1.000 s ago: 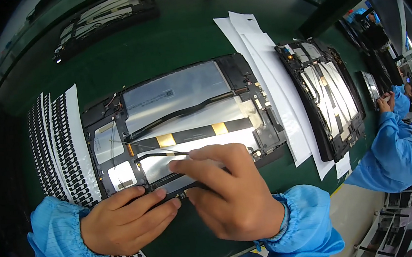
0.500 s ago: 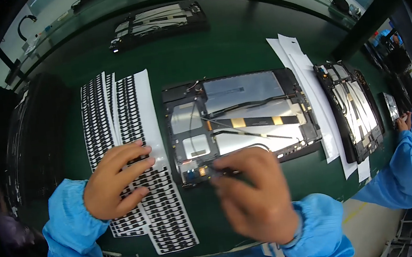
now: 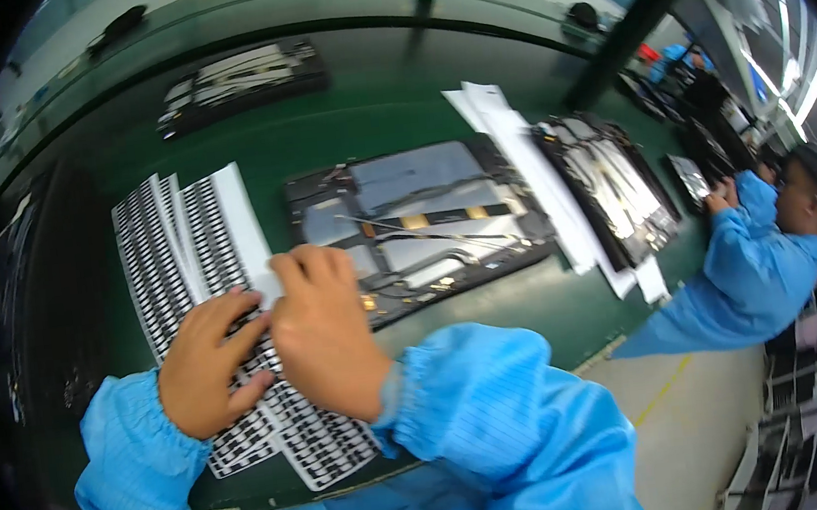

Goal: The person assembles tablet housings by retrieving tablet assemblies one by one, routing and pressing internal cables into place along the edges by hand, and stacking the completed units on the workbench.

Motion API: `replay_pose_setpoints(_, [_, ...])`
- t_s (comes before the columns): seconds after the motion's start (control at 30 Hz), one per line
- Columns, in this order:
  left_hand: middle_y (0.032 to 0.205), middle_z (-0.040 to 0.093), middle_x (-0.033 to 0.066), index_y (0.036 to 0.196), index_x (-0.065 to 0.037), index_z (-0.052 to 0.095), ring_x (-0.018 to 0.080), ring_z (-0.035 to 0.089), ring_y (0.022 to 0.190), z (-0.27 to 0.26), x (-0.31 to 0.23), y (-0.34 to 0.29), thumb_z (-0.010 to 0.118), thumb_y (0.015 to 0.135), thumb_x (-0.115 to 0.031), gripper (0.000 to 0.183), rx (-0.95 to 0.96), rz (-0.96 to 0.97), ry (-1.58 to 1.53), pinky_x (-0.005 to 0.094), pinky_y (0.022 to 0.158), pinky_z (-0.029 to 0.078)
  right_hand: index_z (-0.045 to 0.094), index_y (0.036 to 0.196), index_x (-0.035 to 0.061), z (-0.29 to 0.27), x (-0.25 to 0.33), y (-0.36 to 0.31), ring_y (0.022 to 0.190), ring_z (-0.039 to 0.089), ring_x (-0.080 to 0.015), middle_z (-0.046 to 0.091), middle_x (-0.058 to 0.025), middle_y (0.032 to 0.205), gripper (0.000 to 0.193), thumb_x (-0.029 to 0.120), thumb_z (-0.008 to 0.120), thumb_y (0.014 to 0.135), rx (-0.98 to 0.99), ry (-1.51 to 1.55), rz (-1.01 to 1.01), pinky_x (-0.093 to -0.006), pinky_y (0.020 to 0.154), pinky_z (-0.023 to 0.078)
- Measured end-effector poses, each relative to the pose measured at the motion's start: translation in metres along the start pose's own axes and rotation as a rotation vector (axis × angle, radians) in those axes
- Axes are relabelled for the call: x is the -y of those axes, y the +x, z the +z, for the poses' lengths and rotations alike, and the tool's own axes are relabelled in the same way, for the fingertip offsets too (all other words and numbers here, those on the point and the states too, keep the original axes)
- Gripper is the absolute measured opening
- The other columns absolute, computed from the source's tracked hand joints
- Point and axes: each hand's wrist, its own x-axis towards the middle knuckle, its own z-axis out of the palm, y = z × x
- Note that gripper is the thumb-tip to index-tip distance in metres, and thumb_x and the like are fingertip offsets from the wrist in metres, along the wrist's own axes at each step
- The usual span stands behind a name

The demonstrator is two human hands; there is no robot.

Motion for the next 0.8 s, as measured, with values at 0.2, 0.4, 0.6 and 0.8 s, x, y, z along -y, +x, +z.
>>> replay_pose_setpoints(0.2, [0.119,0.048,0.0169,0.111,-0.001,0.054,0.0351,0.043,0.114,-0.006,-0.009,0.009,0.069,0.064,-0.016,0.052,0.051,-0.009,0.029,0.0431,0.095,0.034,0.057,0.070,-0.0068,-0.003,-0.007,0.000,0.093,0.046,-0.0340,0.052,-0.0205,0.096,0.023,0.009,0.061,0.054,-0.149,0.222,-0.060,-0.0440,0.079,0.035])
replay_pose_setpoints(0.4, [0.122,0.046,0.0203,0.111,0.000,0.054,0.0395,0.041,0.116,-0.011,0.001,0.004,0.069,0.062,-0.013,0.053,0.077,-0.038,-0.034,0.0483,0.095,0.032,0.058,0.066,0.0020,-0.108,-0.103,-0.034,0.104,0.051,-0.0266,0.056,-0.0150,0.110,0.004,-0.001,0.061,0.065,0.020,0.445,0.327,-0.0356,0.086,0.041])
replay_pose_setpoints(0.6, [0.113,0.053,0.0190,0.103,-0.005,0.058,0.0376,0.050,0.107,-0.027,-0.055,0.082,0.070,0.062,-0.016,0.044,0.238,0.195,-0.045,0.0507,0.090,0.038,0.060,0.064,0.0027,-0.143,-0.166,-0.076,0.110,0.044,-0.0250,0.056,-0.0103,0.112,0.003,0.000,0.059,0.064,0.088,0.673,0.623,-0.0329,0.093,0.034])
replay_pose_setpoints(0.8, [0.114,0.055,0.0173,0.103,-0.007,0.059,0.0342,0.052,0.106,0.004,-0.065,0.115,0.068,0.069,-0.019,0.038,0.347,0.382,-0.060,0.0465,0.089,0.041,0.060,0.065,0.0021,-0.134,-0.161,-0.074,0.113,0.041,-0.0288,0.056,-0.0092,0.113,0.004,-0.001,0.059,0.063,0.111,0.638,0.615,-0.0375,0.096,0.031])
